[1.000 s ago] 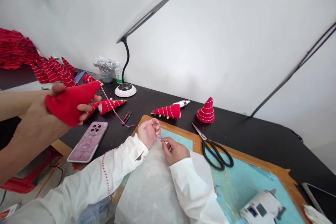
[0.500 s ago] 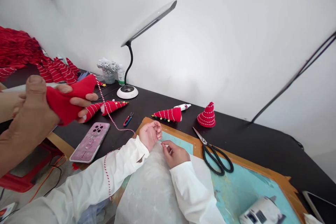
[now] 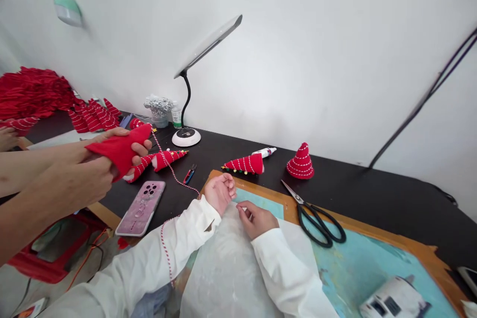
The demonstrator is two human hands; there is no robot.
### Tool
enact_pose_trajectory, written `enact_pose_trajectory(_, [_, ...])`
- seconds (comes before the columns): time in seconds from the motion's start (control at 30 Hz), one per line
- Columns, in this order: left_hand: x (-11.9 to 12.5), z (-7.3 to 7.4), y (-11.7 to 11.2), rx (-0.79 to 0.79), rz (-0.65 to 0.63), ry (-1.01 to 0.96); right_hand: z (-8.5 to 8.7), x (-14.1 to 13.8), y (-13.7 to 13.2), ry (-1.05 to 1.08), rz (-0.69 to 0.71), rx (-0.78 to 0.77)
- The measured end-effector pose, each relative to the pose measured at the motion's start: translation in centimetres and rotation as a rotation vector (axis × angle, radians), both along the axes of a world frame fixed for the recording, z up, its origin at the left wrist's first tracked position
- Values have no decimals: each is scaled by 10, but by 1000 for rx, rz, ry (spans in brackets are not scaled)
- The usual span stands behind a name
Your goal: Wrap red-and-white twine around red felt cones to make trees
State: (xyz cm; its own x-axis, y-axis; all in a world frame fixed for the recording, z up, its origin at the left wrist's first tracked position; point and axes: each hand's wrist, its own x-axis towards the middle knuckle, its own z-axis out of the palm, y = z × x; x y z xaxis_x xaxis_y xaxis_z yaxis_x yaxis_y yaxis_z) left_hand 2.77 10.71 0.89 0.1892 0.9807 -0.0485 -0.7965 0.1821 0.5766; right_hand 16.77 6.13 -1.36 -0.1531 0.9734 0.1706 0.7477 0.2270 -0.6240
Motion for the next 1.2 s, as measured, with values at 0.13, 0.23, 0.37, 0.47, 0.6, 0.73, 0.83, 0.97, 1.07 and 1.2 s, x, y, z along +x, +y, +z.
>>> enact_pose_trajectory(0.13, [0,0,-2,5,-27,-1,1,-1,-1,-23,9,-17])
enact_pose_trajectory(0.23, [1,1,-3,5,-35,3,2,-1,-1,-26,-2,-14])
enact_pose_trajectory(0.37, [3,0,-4,4,-35,-1,2,0,-1,-22,5,-15])
enact_pose_trajectory(0.47, [3,0,-3,3,-42,-2,2,-1,-2,-43,9,-16])
enact_pose_trajectory(0.6, [-3,0,1,-3,13,-17,4,-2,-2,-88,8,-8])
enact_pose_trajectory(0.73, [-7,2,4,-10,1,25,6,-2,2,-117,-45,-110])
enact_pose_trajectory(0.83, [-5,3,4,8,-32,74,7,-3,3,-106,8,-142])
enact_pose_trajectory(0.97, [0,5,0,35,-56,85,6,-6,-1,31,240,-53])
enact_pose_trajectory(1.07, [2,4,-2,38,-68,114,7,-9,-4,85,348,112])
enact_pose_trajectory(1.2, [3,2,-1,32,-61,182,11,-13,-10,79,422,250])
